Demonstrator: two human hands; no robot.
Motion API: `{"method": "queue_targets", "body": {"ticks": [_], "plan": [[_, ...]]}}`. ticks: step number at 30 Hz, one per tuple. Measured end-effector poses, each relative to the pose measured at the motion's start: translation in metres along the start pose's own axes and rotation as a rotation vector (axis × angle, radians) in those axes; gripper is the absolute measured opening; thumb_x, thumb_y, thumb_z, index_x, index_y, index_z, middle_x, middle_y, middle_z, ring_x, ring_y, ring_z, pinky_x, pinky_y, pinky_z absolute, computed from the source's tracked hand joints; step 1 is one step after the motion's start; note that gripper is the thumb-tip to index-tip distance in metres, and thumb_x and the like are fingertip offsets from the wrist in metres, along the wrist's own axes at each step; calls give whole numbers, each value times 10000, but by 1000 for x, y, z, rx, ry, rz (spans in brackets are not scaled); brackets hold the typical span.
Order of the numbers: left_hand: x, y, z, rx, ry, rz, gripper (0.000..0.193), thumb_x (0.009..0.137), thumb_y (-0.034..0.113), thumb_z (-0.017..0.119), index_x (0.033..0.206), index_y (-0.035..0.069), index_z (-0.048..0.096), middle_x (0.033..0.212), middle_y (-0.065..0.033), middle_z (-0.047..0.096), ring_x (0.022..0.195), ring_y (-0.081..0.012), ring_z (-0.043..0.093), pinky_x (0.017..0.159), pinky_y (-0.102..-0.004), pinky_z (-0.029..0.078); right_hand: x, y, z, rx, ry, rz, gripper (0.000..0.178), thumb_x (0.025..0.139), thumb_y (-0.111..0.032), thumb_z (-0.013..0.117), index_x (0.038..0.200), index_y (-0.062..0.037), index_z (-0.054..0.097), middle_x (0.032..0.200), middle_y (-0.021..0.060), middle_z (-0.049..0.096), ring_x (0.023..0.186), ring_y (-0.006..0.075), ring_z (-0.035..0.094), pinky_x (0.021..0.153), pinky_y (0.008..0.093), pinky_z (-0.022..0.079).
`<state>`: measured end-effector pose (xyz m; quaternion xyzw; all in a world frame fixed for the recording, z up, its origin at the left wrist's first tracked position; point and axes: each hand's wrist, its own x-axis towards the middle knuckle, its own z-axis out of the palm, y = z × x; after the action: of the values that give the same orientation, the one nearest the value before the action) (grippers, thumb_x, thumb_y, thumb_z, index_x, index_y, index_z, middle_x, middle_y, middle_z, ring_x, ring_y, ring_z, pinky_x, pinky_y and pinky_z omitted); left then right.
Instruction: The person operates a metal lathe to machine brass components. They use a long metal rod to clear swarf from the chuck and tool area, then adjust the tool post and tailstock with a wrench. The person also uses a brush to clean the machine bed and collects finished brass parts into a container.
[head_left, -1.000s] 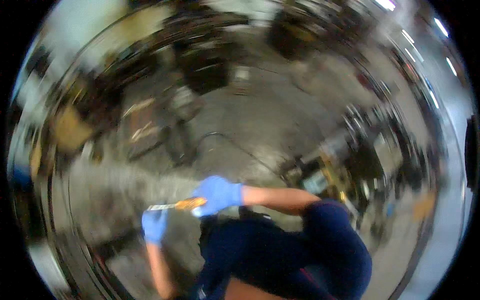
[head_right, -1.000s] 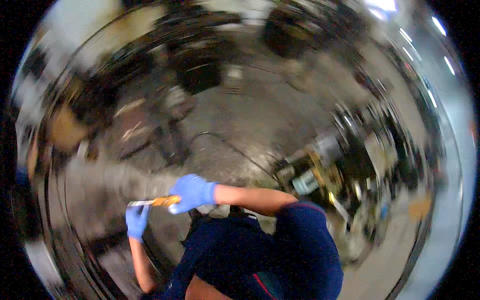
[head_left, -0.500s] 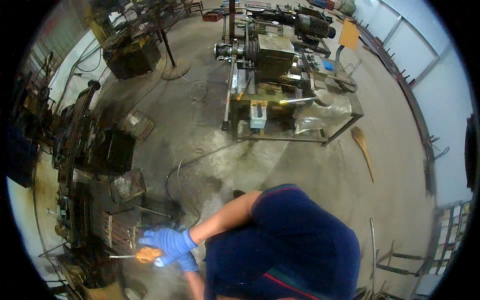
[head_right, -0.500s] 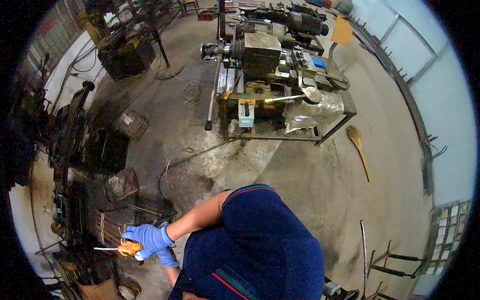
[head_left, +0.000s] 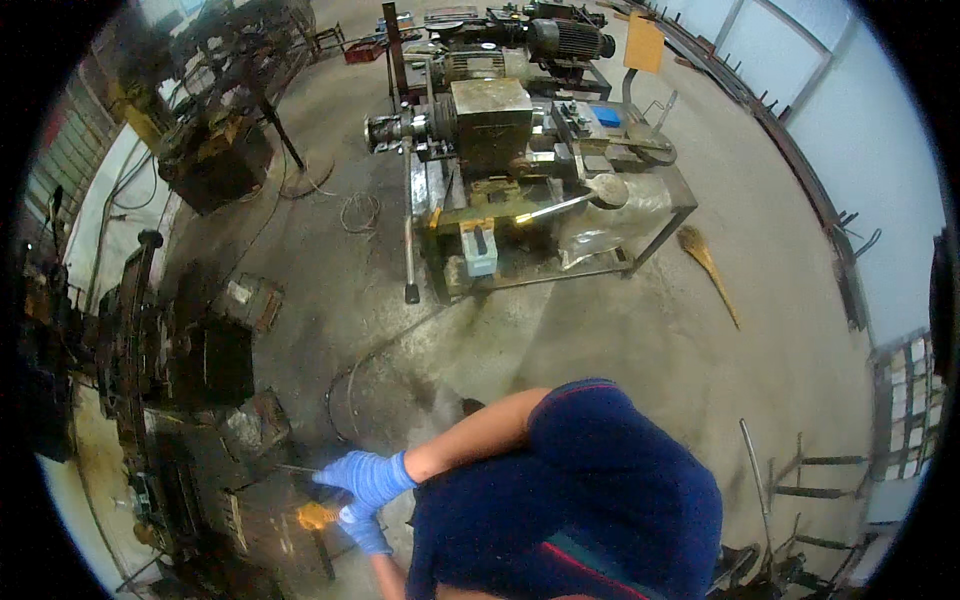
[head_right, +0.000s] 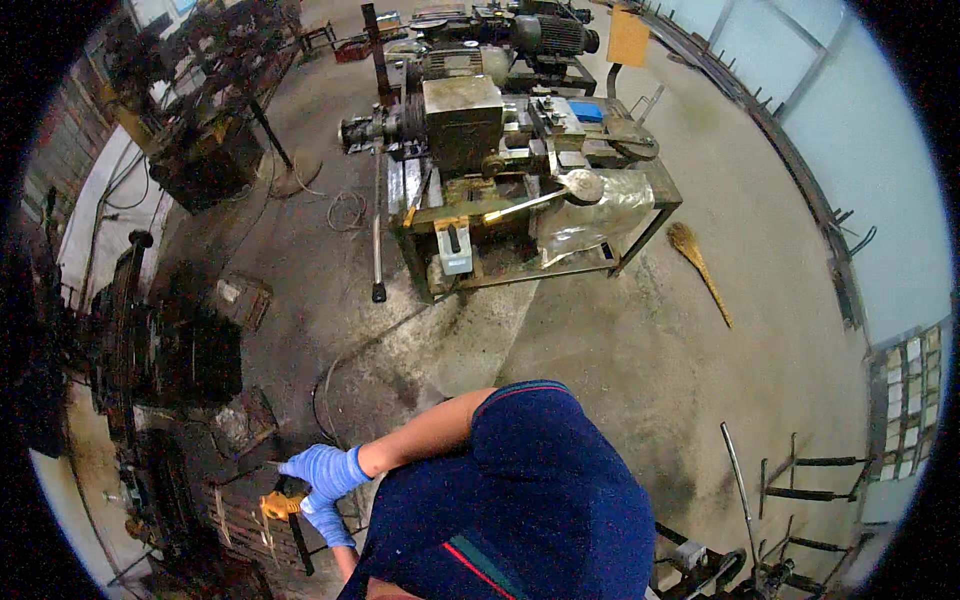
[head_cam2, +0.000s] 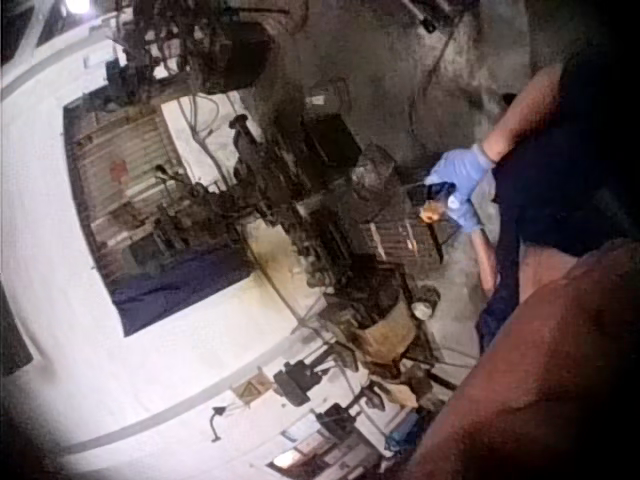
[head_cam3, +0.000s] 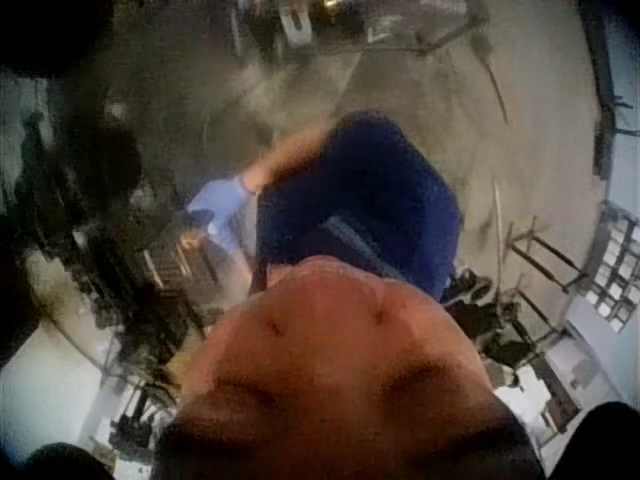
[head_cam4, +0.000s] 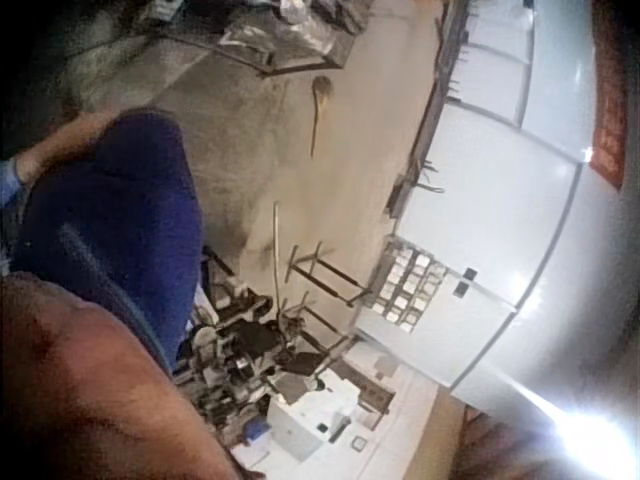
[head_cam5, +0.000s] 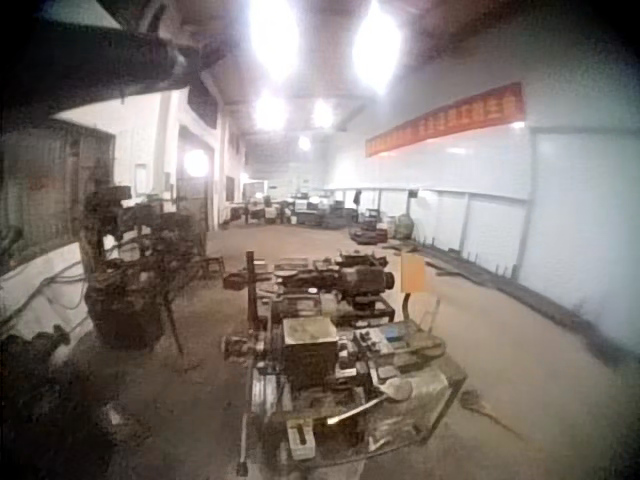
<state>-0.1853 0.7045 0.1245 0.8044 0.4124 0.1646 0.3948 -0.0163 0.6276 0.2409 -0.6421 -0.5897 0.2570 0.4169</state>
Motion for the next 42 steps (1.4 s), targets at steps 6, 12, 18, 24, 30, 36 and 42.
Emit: {"method": "queue_targets", "body": {"ticks": [6, 12, 18, 24, 30, 36, 42], "plan": [[47, 75, 71, 640, -116, 511, 213, 847, 232, 600, 1011, 97, 581, 862, -38, 613, 767, -158, 607, 581, -350, 449, -31, 28, -69, 50, 254, 350, 788, 655, -374, 714, 1282, 3, 421, 1134, 237, 549, 1049, 377, 548, 886, 422, 449], [36, 197, 153, 247, -667, 763, 400, 761, 261, 673, 1101, 76, 572, 883, -105, 650, 802, -239, 630, 712, -372, 491, -122, 71, -122, 532, 812, 692, 456, 744, -318, 739, 1020, -27, 522, 802, 39, 534, 738, 139, 466, 657, 327, 449], [-5, 309, 230, 380, -923, 754, 370, 698, 386, 669, 927, 99, 631, 720, -138, 640, 699, -312, 623, 636, -425, 484, -214, 86, -189, 911, 1664, 686, 179, 821, -223, 691, 845, -85, 579, 669, -49, 496, 570, 71, 419, 510, 246, 371], [-15, 314, 335, 228, -1028, 1218, 272, 759, 330, 607, 924, 115, 633, 698, -102, 628, 704, -309, 614, 812, -406, 453, -345, 102, -339, 579, 1525, 671, 357, 803, -350, 700, 712, -52, 525, 497, 10, 470, 401, 130, 494, 350, 288, 408], [42, 262, 408, 638, -1139, 943, 177, 737, 236, 613, 882, 146, 660, 813, -141, 631, 848, -333, 589, 733, -443, 468, -438, 160, -576, -191, 719, 1075, 454, 803, -414, 599, 695, 27, 614, 592, 54, 564, 534, 122, 489, 524, 317, 419], [67, 244, 372, 911, -887, 594, 196, 737, 300, 649, 901, 199, 685, 835, -111, 654, 866, -317, 610, 820, -404, 489, -393, 231, -682, -366, 346, 1029, 433, 791, -405, 597, 899, 12, 644, 761, 143, 633, 677, 211, 562, 668, 370, 467], [55, 260, 375, 800, -798, 464, 180, 756, 289, 644, 906, 204, 696, 794, -103, 658, 860, -311, 605, 832, -400, 476, -353, 249, -738, -518, -53, 1071, 440, 796, -405, 512, 1038, -61, 642, 1031, 180, 646, 886, 350, 621, 818, 431, 475]]}}
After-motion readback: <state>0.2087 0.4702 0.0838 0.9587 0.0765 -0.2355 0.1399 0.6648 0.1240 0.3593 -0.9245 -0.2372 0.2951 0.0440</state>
